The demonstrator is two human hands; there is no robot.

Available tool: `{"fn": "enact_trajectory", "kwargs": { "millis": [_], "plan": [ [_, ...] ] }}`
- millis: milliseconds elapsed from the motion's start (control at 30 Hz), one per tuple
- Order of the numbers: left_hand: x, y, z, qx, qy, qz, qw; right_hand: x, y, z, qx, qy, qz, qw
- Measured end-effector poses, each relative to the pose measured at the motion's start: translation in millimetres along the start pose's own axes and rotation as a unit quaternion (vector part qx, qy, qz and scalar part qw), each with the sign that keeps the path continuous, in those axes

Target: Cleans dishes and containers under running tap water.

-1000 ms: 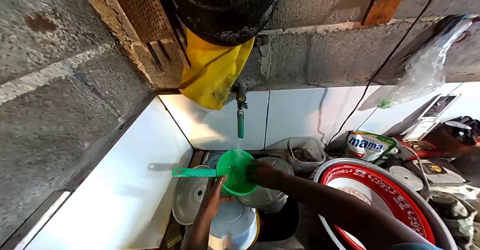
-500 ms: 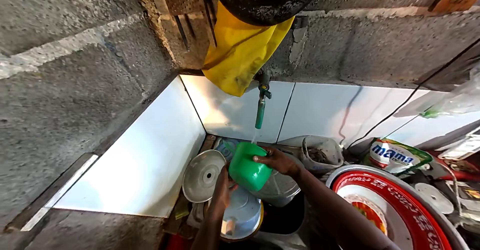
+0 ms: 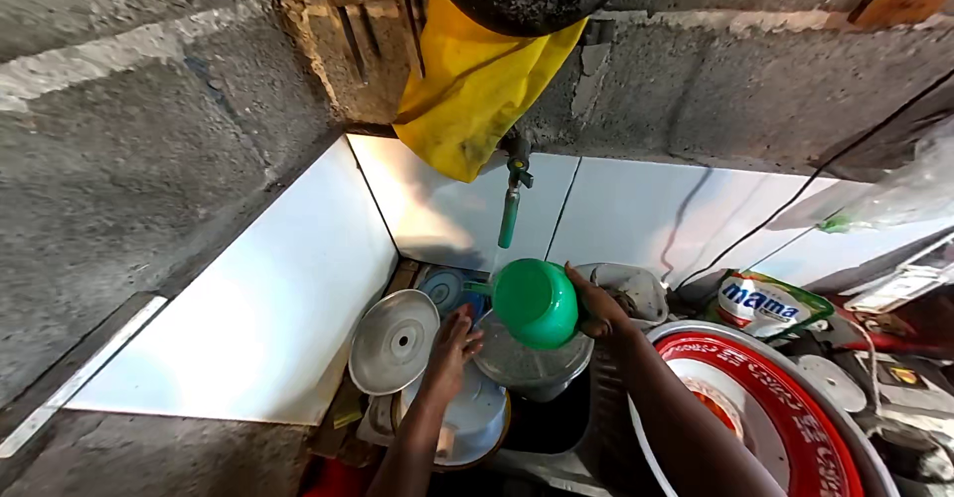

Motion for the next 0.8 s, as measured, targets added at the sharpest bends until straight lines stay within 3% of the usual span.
{"fn": "enact_trajectory", "kwargs": {
  "millis": [100,167,233,333,433,500,667,800],
  "plan": [
    [-21,-34,-3,0.032,0.137,-0.274,0.951,-10,-33,18,-0.059,-0.003,-0.053,0.997],
    [-30,-59,-3,0.030,0.147,-0.435,0.888,-18,-54,32,-0.095,-0.013,-0.085,0.992],
    [-29,-83,0,0.037,0.074,-0.555,0.827,-23,-70,49,-0.134,-0.019,-0.110,0.985],
    [-16,-111,6,0.052,-0.054,-0.646,0.760,-30,-101,83,-0.189,-0.047,-0.120,0.973],
    [-4,-124,5,0.052,-0.103,-0.694,0.711,-48,-145,134,-0.219,-0.114,-0.092,0.965],
    [2,-126,3,0.049,-0.089,-0.690,0.717,-63,-178,173,-0.244,-0.142,-0.034,0.959],
    [6,-125,-1,0.058,-0.015,-0.680,0.731,-91,-251,229,-0.350,-0.084,0.008,0.933],
    [-21,-110,3,0.034,0.032,-0.673,0.738,-144,-302,265,-0.419,-0.083,0.033,0.904]
  ]
}}
Point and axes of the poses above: each hand's wrist, its own z-axis away from the middle knuckle, its own y-axis out of the palm, x = y × z, the point moved 6 cm from there along -z, towards the middle knuckle, and after that the axes turned 15 degrees about z, right-handed, at the moved point
